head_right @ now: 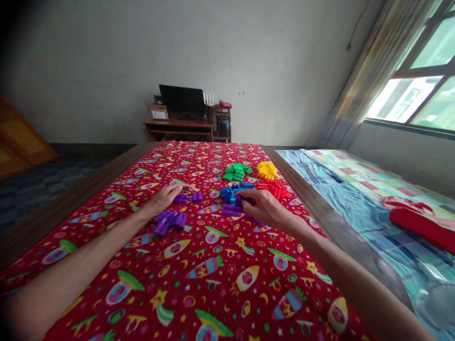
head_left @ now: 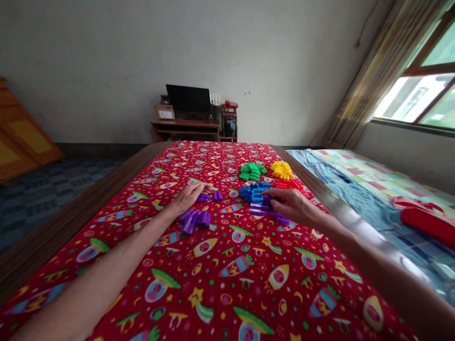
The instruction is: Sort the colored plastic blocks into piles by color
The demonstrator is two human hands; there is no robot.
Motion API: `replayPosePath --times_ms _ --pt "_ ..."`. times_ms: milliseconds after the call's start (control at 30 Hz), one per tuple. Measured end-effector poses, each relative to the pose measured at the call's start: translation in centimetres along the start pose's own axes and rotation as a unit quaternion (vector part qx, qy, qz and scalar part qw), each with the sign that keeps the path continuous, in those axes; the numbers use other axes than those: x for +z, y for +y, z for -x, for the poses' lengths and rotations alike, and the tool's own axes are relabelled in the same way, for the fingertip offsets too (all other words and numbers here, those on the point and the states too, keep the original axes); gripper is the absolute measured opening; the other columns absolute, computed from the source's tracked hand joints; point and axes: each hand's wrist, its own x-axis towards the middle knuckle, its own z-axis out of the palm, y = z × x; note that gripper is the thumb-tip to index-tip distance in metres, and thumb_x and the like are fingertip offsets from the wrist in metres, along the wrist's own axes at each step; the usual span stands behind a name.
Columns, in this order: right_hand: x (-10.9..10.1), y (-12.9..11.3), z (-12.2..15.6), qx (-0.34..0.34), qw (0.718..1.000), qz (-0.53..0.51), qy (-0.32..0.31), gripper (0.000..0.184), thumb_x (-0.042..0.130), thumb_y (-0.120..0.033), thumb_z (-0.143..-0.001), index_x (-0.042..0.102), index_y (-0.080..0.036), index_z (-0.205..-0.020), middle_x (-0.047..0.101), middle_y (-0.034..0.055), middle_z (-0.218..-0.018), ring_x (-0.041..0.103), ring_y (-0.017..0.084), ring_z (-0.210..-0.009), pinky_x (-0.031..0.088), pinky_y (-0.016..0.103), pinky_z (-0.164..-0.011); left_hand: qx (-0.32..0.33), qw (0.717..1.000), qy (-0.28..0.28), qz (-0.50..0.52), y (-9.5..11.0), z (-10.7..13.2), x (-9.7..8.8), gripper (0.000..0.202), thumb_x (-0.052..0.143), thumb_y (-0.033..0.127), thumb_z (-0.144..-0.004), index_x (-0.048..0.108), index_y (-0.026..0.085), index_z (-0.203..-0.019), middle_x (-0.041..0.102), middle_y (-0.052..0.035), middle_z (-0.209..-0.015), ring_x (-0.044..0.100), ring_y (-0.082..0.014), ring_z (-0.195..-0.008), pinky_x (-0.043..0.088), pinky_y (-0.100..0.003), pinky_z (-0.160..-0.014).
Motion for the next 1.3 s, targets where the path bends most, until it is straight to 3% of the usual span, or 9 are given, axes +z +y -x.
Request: replayPosePath --times_ms 167,267,400,533,733,867,1000,1133,1300 --pt "1.5 0.4 1.1 0.019 1.000 -0.017 -0.007 0.031 0.050 -0.025 -0.087 0.068 -0.013 -0.111 0.070 0.0050 -0.082 0.057 0.011 -0.064 0.041 0.021 -0.058 0.057 0.989 0.037 -0.133 3.9 0.3 0.5 0.048 0.043 0.056 -0.088 0.072 0.019 -0.096 0.074 -0.0067 -0.099 0.064 -0.0279 -0.101 0.048 -0.037 -0.094" --pt "3.8 -0.4 1.0 0.006 1.000 -0.005 0.021 0.031 0.050 -0.025 -0.089 0.066 -0.015 -0.113 0.070 0.0040 -0.075 0.058 0.011 -0.060 0.040 0.021 -0.056 0.123 0.974 -0.046 -0.185 7.6 1.1 2.6 0.047 0.041 0.055 -0.091 0.073 0.021 -0.097 0.073 -0.0061 -0.100 0.065 -0.0266 -0.099 0.046 -0.036 -0.095" --pt "5.5 -1.3 0.9 -0.044 0.997 -0.011 0.055 0.030 0.048 -0.025 -0.093 0.061 -0.015 -0.119 0.072 0.0066 -0.084 0.064 0.013 -0.067 0.044 0.022 -0.061 0.124 0.945 -0.195 -0.230 10.7 3.2 6.2 0.040 0.058 0.059 -0.083 0.073 0.026 -0.100 0.074 -0.0046 -0.092 0.068 -0.0256 -0.085 0.049 -0.031 -0.078" --pt "4.2 -1.3 1.5 -0.084 0.995 0.045 0.035 0.025 0.045 -0.026 -0.096 0.062 -0.016 -0.112 0.071 0.0102 -0.094 0.065 0.016 -0.080 0.047 0.025 -0.070 0.108 0.932 -0.198 -0.283 10.9 4.4 7.5 0.030 0.059 0.053 -0.083 0.074 0.027 -0.084 0.073 -0.0034 -0.078 0.066 -0.0230 -0.071 0.045 -0.028 -0.064" --pt "-0.2 1.3 4.4 -0.028 0.990 0.133 -0.025 0.030 0.042 -0.036 -0.099 0.065 -0.017 -0.100 0.068 0.0080 -0.088 0.061 0.014 -0.072 0.045 0.025 -0.065 0.086 0.930 -0.194 -0.299 10.8 3.5 6.4 0.019 0.065 0.043 -0.081 0.074 0.026 -0.081 0.075 -0.0027 -0.077 0.068 -0.0237 -0.070 0.044 -0.029 -0.062" --pt "-0.5 4.0 7.0 0.017 0.966 0.259 -0.016 0.033 0.043 -0.041 -0.097 0.067 -0.018 -0.091 0.065 0.0079 -0.083 0.057 0.015 -0.066 0.041 0.027 -0.059 0.084 0.932 -0.200 -0.290 11.4 3.6 6.7 0.019 0.064 0.040 -0.082 0.075 0.024 -0.087 0.076 -0.0024 -0.082 0.069 -0.0217 -0.073 0.046 -0.027 -0.065" --pt "-0.1 5.3 7.9 0.029 0.952 0.304 0.013 0.028 0.046 -0.038 -0.096 0.066 -0.018 -0.097 0.064 0.0085 -0.088 0.057 0.015 -0.067 0.040 0.026 -0.057 0.076 0.932 -0.236 -0.263 12.4 4.1 7.2 0.017 0.063 0.030 -0.084 0.073 0.019 -0.093 0.076 -0.0032 -0.091 0.069 -0.0190 -0.082 0.047 -0.024 -0.074" --pt "-0.4 3.5 7.0 0.004 0.962 0.267 0.051 0.027 0.044 -0.034 -0.097 0.065 -0.017 -0.096 0.065 0.0088 -0.089 0.058 0.015 -0.069 0.043 0.026 -0.058 0.048 0.940 -0.252 -0.225 12.7 4.7 7.8 0.030 0.067 0.022 -0.081 0.066 0.021 -0.111 0.073 -0.0035 -0.104 0.068 -0.0199 -0.092 0.047 -0.026 -0.082" --pt "2.0 -1.5 5.1 -0.115 0.986 0.114 0.046 0.026 0.046 -0.031 -0.098 0.060 -0.016 -0.113 0.069 0.0087 -0.095 0.065 0.015 -0.079 0.049 0.026 -0.068 0.031 0.961 -0.231 -0.150 12.1 6.1 9.5 0.040 0.068 0.035 -0.081 0.055 0.021 -0.117 0.071 -0.0047 -0.102 0.067 -0.0232 -0.092 0.051 -0.032 -0.080"
